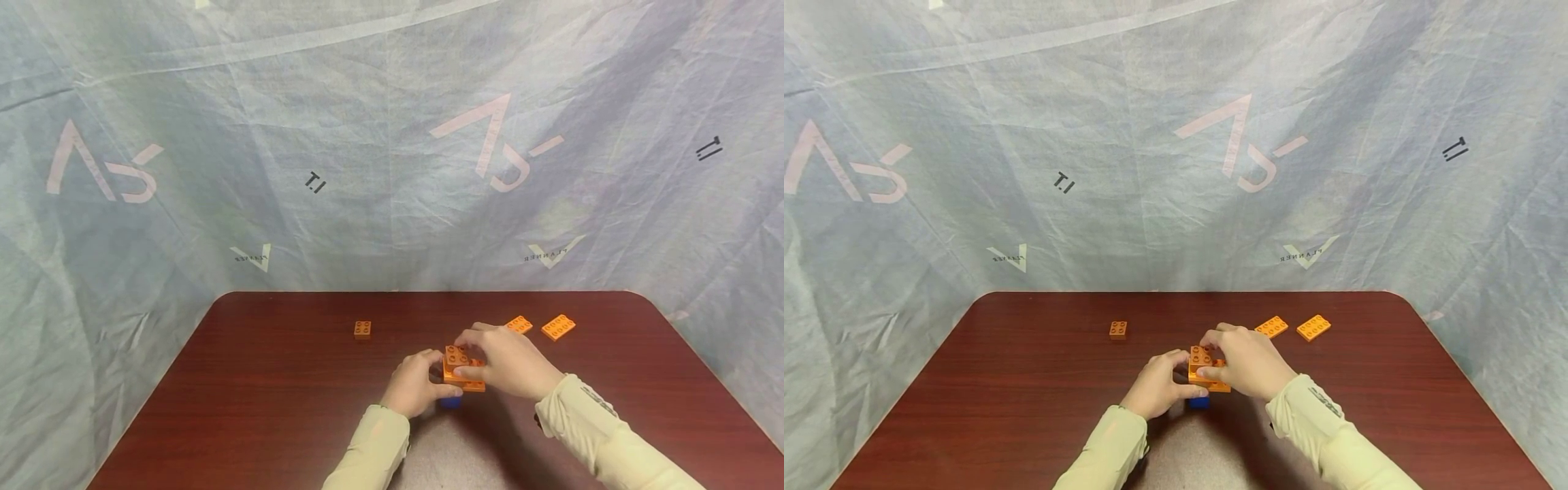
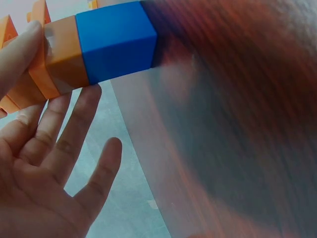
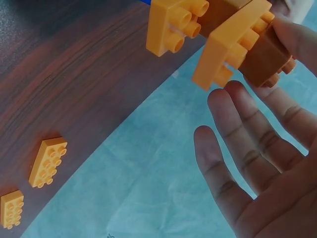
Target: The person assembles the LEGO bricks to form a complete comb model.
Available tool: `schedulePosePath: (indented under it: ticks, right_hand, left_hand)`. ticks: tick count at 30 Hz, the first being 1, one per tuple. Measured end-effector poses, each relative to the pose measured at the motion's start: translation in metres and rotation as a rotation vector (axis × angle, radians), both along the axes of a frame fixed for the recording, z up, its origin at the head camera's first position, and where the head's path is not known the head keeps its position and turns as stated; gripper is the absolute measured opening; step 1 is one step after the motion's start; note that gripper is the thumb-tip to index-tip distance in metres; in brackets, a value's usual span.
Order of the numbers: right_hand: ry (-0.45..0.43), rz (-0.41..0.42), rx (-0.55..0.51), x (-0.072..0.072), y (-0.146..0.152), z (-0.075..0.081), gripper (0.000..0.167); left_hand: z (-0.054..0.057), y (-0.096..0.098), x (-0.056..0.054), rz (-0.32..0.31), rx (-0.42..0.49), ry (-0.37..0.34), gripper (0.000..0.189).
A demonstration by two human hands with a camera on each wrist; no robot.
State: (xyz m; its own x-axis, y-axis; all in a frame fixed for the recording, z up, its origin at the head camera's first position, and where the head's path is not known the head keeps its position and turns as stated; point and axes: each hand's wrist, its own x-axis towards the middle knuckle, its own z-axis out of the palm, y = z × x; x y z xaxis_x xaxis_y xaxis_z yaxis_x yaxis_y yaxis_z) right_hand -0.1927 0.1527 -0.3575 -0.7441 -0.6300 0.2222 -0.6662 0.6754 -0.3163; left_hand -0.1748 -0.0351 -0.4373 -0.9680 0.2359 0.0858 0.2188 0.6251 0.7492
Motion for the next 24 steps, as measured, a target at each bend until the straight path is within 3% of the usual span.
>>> schedulePosePath:
  ticks: [14,24]
  right_hand:
    - [0.024,0.03,0.037,-0.0011,-0.0041,0.0003,0.026]
    - [0.053,-0.004,0.044,0.0001,-0.0038,-0.0041,0.029]
  left_hand:
    - [-0.0026,-0.0013,-0.0019,-0.008,0.003,0.013,0.031]
    - [-0.0012,-0.0013,-0.0012,-0.015,0.029,-0.002,0.028]
